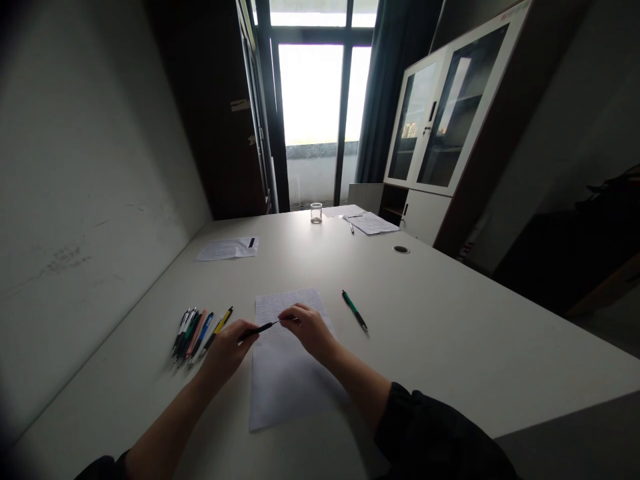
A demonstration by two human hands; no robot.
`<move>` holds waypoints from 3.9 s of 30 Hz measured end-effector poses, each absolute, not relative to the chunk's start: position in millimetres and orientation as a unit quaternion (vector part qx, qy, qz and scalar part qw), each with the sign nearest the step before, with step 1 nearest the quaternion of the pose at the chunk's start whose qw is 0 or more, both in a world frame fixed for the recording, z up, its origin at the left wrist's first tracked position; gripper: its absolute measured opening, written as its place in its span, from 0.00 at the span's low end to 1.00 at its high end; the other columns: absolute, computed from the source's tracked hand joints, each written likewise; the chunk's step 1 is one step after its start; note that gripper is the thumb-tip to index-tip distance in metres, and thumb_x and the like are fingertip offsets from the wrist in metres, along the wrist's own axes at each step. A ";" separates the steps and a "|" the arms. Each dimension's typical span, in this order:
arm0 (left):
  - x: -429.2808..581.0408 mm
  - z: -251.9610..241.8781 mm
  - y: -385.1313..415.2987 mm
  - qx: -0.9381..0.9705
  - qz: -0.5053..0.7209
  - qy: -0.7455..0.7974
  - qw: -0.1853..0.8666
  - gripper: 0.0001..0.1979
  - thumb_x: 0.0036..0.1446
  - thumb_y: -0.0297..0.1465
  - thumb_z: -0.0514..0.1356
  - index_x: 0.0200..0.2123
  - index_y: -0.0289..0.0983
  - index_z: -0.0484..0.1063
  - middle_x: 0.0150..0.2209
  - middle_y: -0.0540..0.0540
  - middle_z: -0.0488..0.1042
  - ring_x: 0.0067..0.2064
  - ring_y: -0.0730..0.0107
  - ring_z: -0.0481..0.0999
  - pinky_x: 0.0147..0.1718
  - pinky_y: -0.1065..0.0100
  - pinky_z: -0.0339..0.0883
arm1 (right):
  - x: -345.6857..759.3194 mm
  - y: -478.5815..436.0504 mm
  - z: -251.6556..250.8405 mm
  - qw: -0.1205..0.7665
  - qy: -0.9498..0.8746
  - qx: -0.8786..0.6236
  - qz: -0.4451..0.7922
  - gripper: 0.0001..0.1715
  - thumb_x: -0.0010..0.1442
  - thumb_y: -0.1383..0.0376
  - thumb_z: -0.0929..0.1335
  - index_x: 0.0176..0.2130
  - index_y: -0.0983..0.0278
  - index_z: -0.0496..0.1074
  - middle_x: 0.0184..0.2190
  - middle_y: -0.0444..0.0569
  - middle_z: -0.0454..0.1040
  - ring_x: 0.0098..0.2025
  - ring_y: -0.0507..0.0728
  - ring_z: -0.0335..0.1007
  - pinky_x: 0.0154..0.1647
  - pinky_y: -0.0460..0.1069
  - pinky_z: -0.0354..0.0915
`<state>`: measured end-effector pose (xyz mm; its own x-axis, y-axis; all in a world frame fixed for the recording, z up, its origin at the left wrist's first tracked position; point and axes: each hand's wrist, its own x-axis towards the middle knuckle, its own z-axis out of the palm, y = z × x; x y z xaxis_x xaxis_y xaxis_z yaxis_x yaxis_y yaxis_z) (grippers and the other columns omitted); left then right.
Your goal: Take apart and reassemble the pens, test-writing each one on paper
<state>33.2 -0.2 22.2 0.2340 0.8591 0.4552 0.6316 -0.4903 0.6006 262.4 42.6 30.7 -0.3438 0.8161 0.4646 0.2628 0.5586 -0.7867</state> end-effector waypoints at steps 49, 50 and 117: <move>48.5 24.3 -8.6 0.778 0.401 0.462 0.144 0.07 0.59 0.28 0.61 0.41 0.40 0.75 0.38 0.46 0.79 0.39 0.64 0.78 0.39 0.65 0.71 | 257.7 31.7 25.8 0.407 -0.745 -0.351 0.396 0.13 0.63 0.58 0.67 0.33 0.64 0.73 0.25 0.44 0.74 0.22 0.50 0.70 0.23 0.45 0.68; 48.7 24.8 -8.9 0.775 0.402 0.464 0.150 0.07 0.59 0.27 0.61 0.41 0.40 0.75 0.37 0.46 0.79 0.38 0.64 0.78 0.39 0.66 0.71 | 257.7 31.7 25.4 0.411 -0.742 -0.350 0.398 0.11 0.62 0.58 0.68 0.34 0.64 0.73 0.25 0.44 0.75 0.23 0.50 0.71 0.25 0.45 0.69; 54.5 26.1 -13.0 0.778 0.417 0.441 0.161 0.03 0.61 0.28 0.60 0.37 0.38 0.75 0.37 0.46 0.78 0.38 0.67 0.77 0.38 0.70 0.69 | 259.6 27.7 29.3 0.444 -0.677 -0.362 0.462 0.12 0.58 0.57 0.71 0.32 0.64 0.71 0.21 0.41 0.71 0.21 0.50 0.67 0.23 0.44 0.64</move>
<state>54.5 -13.0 26.1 0.2617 0.8210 0.5074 0.5524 -0.5585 0.6188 259.6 27.7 29.3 -0.3436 0.9008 0.2656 0.0799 0.3098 -0.9474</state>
